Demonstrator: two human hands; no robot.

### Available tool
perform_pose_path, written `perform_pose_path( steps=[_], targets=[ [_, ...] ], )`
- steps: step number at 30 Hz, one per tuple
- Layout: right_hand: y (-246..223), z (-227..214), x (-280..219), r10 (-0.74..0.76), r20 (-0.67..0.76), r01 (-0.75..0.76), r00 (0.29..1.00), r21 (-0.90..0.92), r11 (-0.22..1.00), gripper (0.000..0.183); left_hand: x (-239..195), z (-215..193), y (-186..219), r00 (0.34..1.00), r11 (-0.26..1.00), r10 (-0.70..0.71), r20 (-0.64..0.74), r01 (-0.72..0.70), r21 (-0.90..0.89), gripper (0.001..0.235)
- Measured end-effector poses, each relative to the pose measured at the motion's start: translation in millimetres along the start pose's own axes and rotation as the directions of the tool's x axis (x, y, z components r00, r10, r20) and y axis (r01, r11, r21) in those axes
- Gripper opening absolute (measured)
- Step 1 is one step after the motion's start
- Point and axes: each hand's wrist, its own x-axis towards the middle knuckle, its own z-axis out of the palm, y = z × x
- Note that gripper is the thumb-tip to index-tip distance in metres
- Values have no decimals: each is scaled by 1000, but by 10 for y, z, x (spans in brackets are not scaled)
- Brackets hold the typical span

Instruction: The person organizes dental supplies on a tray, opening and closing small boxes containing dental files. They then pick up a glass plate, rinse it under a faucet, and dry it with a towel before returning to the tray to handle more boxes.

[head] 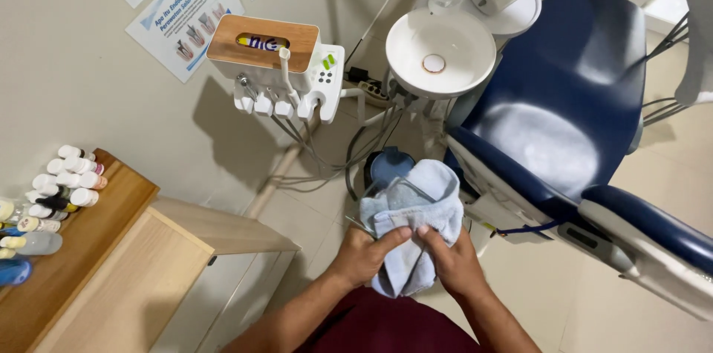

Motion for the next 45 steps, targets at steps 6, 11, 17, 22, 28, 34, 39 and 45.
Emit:
perform_pose_path(
  steps=[6, 11, 17, 22, 28, 34, 39, 45],
  targets=[
    [-91, 389, 446, -74, 18, 76, 997, -267, 961, 30, -27, -383, -86, 965, 998, -14, -264, 29, 54, 34],
    [-67, 548, 1400, -95, -18, 76, 995, -457, 886, 54, 122, -1035, 40, 982, 978, -44, -185, 80, 192, 35],
    [-632, 1201, 2700, -281, 345, 445, 896, -713, 543, 44, 598, -1546, -153, 975, 961, -216, -47, 220, 164, 43],
    [-580, 1629, 3194, -198, 456, 492, 868, -843, 215, 53, 1016, -1669, -265, 976, 941, -220, -2, 213, 264, 42],
    [-521, 1787, 3308, -47, 413, 416, 909, -903, 104, 65, 1387, -1742, -485, 961, 917, -275, -41, 275, 288, 44],
    [-511, 1793, 3399, 44, 382, 381, 923, -924, 22, 69, 1620, -1695, -614, 943, 897, -328, -60, 330, 294, 52],
    [-513, 1757, 3407, 41, 396, 396, 917, -918, 19, 68, 1651, -1646, -710, 938, 894, -344, -47, 342, 290, 53],
    [-549, 1759, 3275, -5, 444, 444, 896, -896, -12, 64, 1663, -1580, -577, 884, 843, -458, -90, 464, 270, 52]
  ],
)
